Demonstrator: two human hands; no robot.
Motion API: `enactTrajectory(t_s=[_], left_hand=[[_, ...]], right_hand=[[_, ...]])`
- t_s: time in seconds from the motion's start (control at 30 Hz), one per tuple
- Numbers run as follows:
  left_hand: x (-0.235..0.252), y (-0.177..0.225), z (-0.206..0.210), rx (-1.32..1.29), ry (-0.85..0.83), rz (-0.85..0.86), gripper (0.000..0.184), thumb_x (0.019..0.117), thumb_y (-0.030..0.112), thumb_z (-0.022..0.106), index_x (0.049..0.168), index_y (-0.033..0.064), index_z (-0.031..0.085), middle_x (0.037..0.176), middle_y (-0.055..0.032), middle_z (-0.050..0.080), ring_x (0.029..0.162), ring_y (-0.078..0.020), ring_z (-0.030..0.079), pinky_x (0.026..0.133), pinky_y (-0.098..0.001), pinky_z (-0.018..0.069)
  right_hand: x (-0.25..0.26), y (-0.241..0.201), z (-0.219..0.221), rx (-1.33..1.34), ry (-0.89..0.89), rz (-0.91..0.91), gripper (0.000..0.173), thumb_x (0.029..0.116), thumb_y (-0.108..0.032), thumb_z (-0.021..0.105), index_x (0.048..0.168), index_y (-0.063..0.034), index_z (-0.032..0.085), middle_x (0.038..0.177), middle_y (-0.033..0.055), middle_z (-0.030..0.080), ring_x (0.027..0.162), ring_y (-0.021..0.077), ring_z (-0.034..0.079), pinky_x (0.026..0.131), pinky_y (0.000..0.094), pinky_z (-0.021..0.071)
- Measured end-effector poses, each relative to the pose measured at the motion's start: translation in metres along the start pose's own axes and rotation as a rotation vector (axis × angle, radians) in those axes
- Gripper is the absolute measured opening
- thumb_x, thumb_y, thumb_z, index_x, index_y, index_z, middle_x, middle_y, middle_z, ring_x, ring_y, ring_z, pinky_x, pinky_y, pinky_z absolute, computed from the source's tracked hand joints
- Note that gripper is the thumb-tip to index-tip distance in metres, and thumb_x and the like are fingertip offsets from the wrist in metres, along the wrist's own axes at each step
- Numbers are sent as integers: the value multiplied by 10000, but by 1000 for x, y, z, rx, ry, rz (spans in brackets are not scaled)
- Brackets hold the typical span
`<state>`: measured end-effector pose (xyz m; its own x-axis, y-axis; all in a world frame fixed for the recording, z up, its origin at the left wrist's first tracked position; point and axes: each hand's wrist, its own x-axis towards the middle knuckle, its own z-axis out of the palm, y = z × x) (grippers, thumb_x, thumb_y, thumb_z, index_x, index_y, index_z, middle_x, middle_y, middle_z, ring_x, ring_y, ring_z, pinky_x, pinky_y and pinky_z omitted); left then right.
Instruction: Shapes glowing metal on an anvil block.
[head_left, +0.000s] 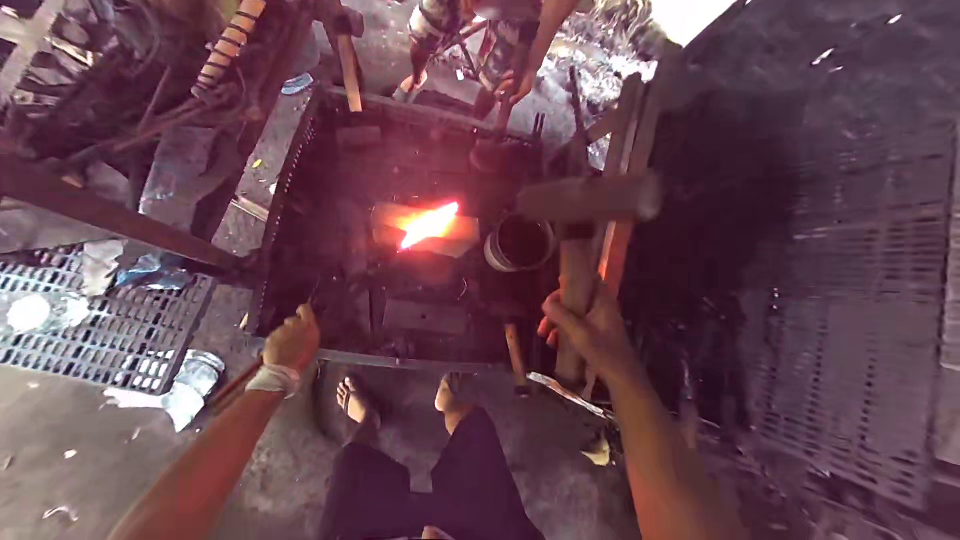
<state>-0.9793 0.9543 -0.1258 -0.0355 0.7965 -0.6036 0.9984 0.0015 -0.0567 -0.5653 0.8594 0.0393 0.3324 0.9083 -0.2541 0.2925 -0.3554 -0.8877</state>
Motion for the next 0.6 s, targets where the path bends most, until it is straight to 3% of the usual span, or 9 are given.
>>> enactTrajectory(t_s=[0.07, 0.13, 0.2, 0.27, 0.37, 0.43, 0.5, 0.6], left_hand=[[9, -14, -16, 60, 48, 8, 462, 1039, 78, 489, 1472, -53, 392, 1216, -363, 615, 1051, -543, 662, 828, -652, 552], [18, -22, -21, 105, 113, 20, 428, 1036, 62, 488, 1441, -63, 424, 1180, -364, 622, 1022, -547, 668, 792, -650, 555], [25, -26, -19, 156, 170, 29, 393, 1040, 55, 489, 1408, -73, 445, 1129, -361, 629, 989, -545, 673, 753, -637, 557], [30, -27, -18, 203, 222, 48, 348, 1037, 50, 502, 1354, -91, 480, 1078, -357, 637, 958, -541, 678, 720, -627, 561], [19, -20, -26, 294, 201, 54, 348, 1038, 55, 514, 1354, -85, 475, 1050, -343, 634, 933, -536, 680, 685, -611, 566], [14, -6, -41, 314, 179, 38, 408, 1033, 39, 511, 1418, -78, 446, 1074, -354, 633, 932, -540, 679, 687, -615, 564], [7, 2, -50, 332, 131, 23, 376, 1040, 38, 496, 1394, -77, 440, 1063, -341, 633, 935, -527, 682, 692, -604, 565], [5, 8, -65, 357, 99, 14, 377, 1037, 30, 494, 1387, -86, 416, 1066, -326, 618, 924, -509, 686, 690, -583, 571]], right_hand=[[32, -23, 5, -23, 121, -144, 459, 908, -220, 696, 1243, 39, 518, 796, 65, 678, 579, 179, 679, 546, 366, 628], [70, -22, 28, -38, 226, -204, 363, 909, -147, 672, 1182, 54, 541, 764, 68, 665, 580, 173, 671, 574, 369, 623], [103, 3, 66, -16, 208, -70, 402, 930, -106, 649, 1271, 52, 504, 805, 122, 656, 612, 221, 667, 601, 412, 613], [136, 55, 110, -22, 55, 123, 460, 971, -103, 629, 1382, 14, 458, 843, 154, 657, 630, 246, 660, 606, 426, 600], [161, 129, 145, -15, -196, 422, 464, 939, -99, 646, 1365, -51, 467, 763, 114, 607, 533, 194, 603, 497, 347, 551], [159, 106, 129, 7, -253, 466, 468, 910, -71, 654, 1347, -41, 491, 737, 100, 597, 512, 182, 594, 471, 332, 544], [132, 75, 101, -9, -262, 439, 441, 922, -73, 649, 1336, -40, 500, 742, 89, 600, 523, 175, 598, 481, 322, 545], [105, 27, 60, -66, -198, 245, 379, 953, -115, 644, 1308, -46, 527, 776, 101, 633, 548, 187, 627, 520, 343, 575]])
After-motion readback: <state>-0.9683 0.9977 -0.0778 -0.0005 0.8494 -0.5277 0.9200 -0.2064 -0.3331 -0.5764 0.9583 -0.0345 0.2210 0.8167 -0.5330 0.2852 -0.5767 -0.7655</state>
